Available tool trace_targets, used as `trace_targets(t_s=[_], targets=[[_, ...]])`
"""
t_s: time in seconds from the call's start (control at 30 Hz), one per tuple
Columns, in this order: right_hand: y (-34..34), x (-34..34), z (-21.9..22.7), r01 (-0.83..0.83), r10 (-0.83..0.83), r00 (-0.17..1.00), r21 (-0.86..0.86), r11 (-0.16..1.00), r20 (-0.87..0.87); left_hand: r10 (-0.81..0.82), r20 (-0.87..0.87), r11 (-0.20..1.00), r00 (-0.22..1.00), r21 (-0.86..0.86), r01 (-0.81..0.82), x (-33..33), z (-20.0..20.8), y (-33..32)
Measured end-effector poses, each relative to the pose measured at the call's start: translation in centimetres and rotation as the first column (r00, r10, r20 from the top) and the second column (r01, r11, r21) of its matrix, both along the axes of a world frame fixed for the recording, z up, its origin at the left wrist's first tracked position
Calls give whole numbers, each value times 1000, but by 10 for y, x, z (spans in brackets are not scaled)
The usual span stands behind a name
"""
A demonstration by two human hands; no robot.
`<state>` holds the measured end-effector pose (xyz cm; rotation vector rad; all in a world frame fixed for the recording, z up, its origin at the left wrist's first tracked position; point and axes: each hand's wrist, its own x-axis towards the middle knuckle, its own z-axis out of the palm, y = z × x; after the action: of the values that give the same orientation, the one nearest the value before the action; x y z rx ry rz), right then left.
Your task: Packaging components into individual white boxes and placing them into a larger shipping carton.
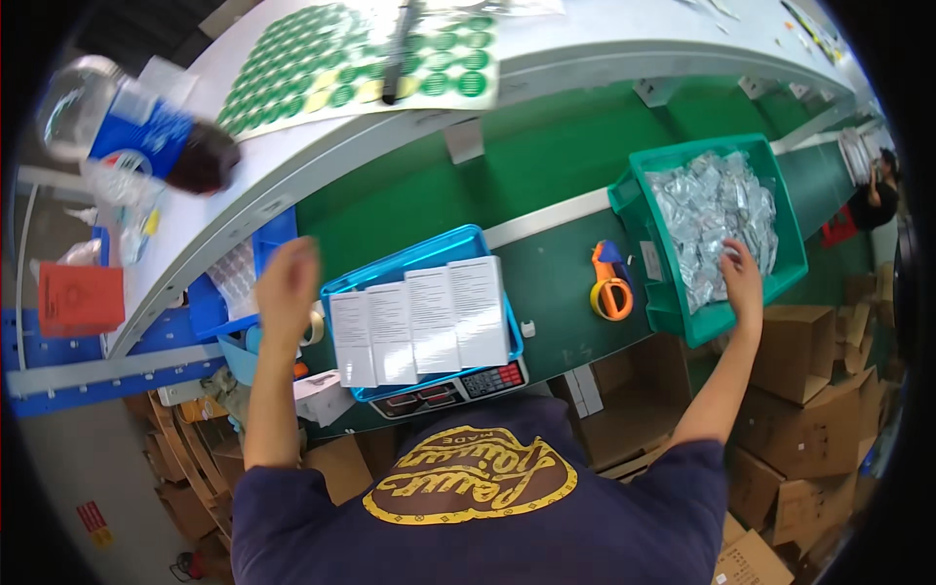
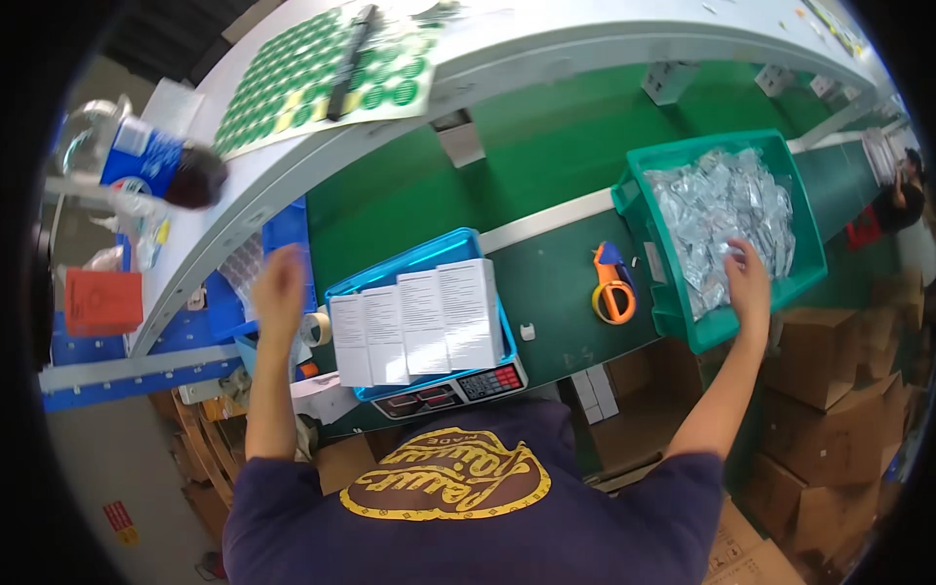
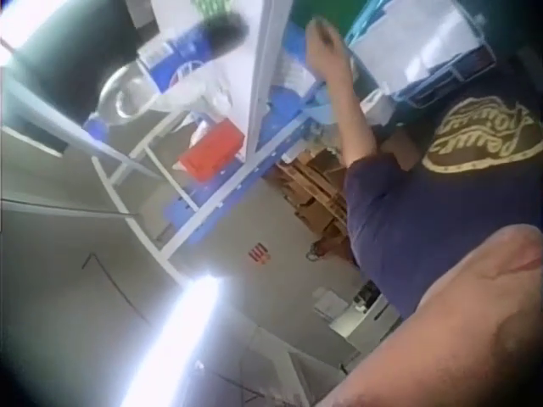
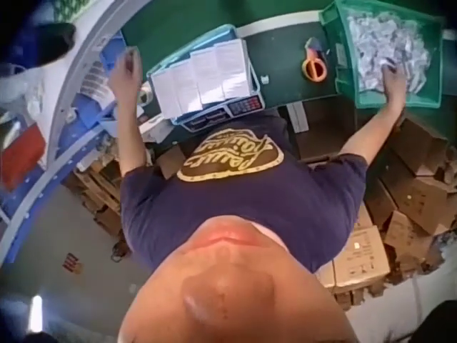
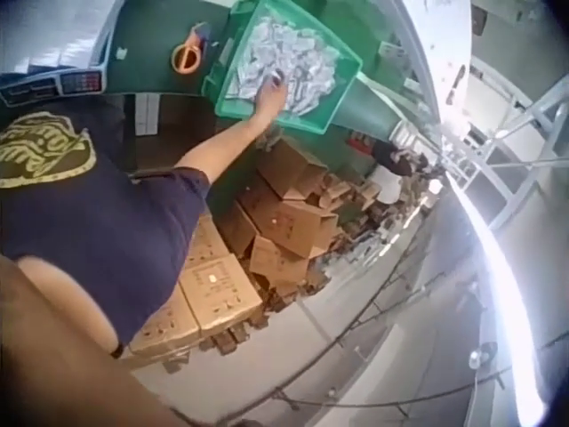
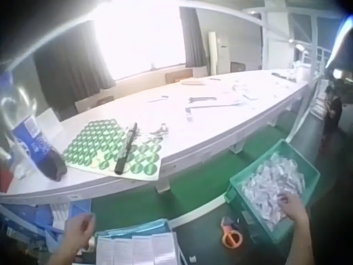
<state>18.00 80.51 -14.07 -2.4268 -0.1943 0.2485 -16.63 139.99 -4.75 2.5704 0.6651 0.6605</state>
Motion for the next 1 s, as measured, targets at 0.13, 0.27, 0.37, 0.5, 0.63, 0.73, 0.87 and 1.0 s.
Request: trace_targets(t_s=[0.13,0.27,0.37,0.5,0.63,0.73,0.87,1.0], targets=[[-14,75,-114,-365,263,918,-377,851,-296,-325,-418,852,848,-518,71,166,-92,32],[12,54,-135,-472,300,867,-467,748,-397,-236,-390,689,890,-713,-130,262,-137,34],[49,51,-114,-437,269,876,-424,793,-401,-168,-142,724,976,-690,25,272,-190,87],[7,34,-70,-108,64,992,-451,886,-113,-278,-34,885,960,-399,242,306,-165,-26],[-8,25,-25,22,-3,998,-306,952,61,-472,-255,790,844,302,533,297,-109,-81],[16,1,16,253,-299,933,224,941,202,-443,-52,892,895,76,445,276,-76,-106],[88,-74,109,160,-357,914,637,754,193,-455,148,876,878,-106,471,223,-44,-141],[167,-164,170,-46,-332,916,881,471,225,-420,279,884,864,-90,459,167,-1,-192]])
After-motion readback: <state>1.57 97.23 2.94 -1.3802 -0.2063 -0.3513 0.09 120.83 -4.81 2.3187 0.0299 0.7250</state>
